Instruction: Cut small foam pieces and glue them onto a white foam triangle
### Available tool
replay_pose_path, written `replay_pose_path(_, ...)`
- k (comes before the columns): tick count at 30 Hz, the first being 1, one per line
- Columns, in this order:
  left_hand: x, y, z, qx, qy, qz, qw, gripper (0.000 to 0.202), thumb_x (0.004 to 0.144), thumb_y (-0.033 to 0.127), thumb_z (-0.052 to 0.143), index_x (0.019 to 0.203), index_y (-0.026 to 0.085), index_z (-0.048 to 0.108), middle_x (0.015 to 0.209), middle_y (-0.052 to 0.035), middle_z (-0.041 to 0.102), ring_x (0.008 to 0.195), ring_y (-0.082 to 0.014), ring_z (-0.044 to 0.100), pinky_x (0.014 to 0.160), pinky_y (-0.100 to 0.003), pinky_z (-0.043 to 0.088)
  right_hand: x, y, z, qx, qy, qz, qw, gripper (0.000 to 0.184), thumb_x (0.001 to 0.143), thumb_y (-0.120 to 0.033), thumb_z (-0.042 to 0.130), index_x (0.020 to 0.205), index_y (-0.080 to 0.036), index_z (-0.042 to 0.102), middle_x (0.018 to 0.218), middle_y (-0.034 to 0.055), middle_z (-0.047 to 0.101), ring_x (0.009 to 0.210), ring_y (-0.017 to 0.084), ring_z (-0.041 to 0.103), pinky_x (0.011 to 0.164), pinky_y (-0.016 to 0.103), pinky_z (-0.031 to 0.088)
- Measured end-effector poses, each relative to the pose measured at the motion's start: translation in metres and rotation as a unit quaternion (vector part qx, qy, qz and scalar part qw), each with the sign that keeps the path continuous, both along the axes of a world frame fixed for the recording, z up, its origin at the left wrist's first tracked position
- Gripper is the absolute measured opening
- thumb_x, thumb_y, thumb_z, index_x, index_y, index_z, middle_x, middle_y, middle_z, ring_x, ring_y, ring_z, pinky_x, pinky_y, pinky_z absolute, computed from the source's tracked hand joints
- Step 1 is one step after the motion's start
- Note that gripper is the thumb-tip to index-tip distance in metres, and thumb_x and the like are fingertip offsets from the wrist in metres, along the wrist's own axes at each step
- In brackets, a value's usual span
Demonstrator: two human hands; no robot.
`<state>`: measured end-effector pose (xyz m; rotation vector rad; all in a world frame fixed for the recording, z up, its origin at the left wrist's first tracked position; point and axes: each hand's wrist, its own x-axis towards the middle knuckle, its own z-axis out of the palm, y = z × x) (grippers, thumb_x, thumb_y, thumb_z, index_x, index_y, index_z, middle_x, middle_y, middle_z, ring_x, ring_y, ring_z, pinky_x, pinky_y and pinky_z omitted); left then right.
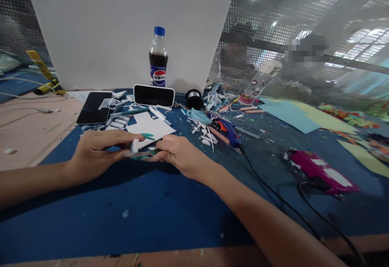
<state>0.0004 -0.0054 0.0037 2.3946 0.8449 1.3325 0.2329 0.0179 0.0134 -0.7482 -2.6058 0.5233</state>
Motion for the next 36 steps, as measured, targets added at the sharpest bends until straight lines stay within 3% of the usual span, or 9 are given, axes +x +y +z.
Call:
replay_pose_path(9, 0.0001, -0.0006, 0.0014, -0.011, -0.001, 0.017, 1.0, 0.019, 0.088, 0.034, 0.059, 0.104, 0.031, 0.07, 0.085, -0.0012, 0.076, 0.066, -0.0149, 0.068, 0.06, -0.026, 0.057, 0.0014, 0.0, 0.0021, -0.029, 0.013, 0.002, 1.0, 0.061, 0.092, -0.063, 0.023, 0.08, -0.015, 0.059, 0.076, 0.0055, 0.057, 0.068, 0.014, 0.051, 0.064, 0.026, 0.039)
replay_pose_path(18, -0.0014, -0.0001, 0.0006, 0.034, -0.027, -0.03, 0.999, 0.028, 0.088, 0.025, 0.061, 0.114, 0.036, 0.065, 0.096, -0.0001, 0.075, 0.079, -0.0144, 0.07, 0.069, -0.024, 0.058, 0.0036, 0.0043, 0.0037, -0.029, 0.052, 0.039, 0.997, 0.054, 0.093, -0.057, 0.032, 0.078, -0.014, 0.062, 0.078, 0.0059, 0.062, 0.07, 0.014, 0.056, 0.066, 0.025, 0.042)
replay_pose_path(26, -0.0015, -0.0011, 0.0011, 0.014, -0.016, -0.017, 1.0, 0.021, 0.09, 0.033, 0.058, 0.108, 0.033, 0.069, 0.092, -0.0023, 0.075, 0.074, -0.0151, 0.069, 0.066, -0.024, 0.058, 0.0041, 0.0032, 0.0018, -0.019, 0.044, 0.025, 0.999, 0.055, 0.093, -0.058, 0.031, 0.086, -0.014, 0.063, 0.08, 0.0068, 0.061, 0.071, 0.014, 0.056, 0.066, 0.026, 0.043)
replay_pose_path(36, -0.0021, 0.0077, -0.0049, 0.119, -0.031, -0.067, 0.99, 0.043, 0.088, 0.02, 0.062, 0.129, 0.032, 0.055, 0.091, -0.006, 0.072, 0.075, -0.0133, 0.068, 0.064, -0.021, 0.057, 0.004, 0.0042, -0.0002, -0.002, 0.049, 0.026, 0.998, 0.057, 0.092, -0.059, 0.029, 0.085, -0.013, 0.063, 0.078, 0.0059, 0.058, 0.071, 0.014, 0.054, 0.067, 0.025, 0.042)
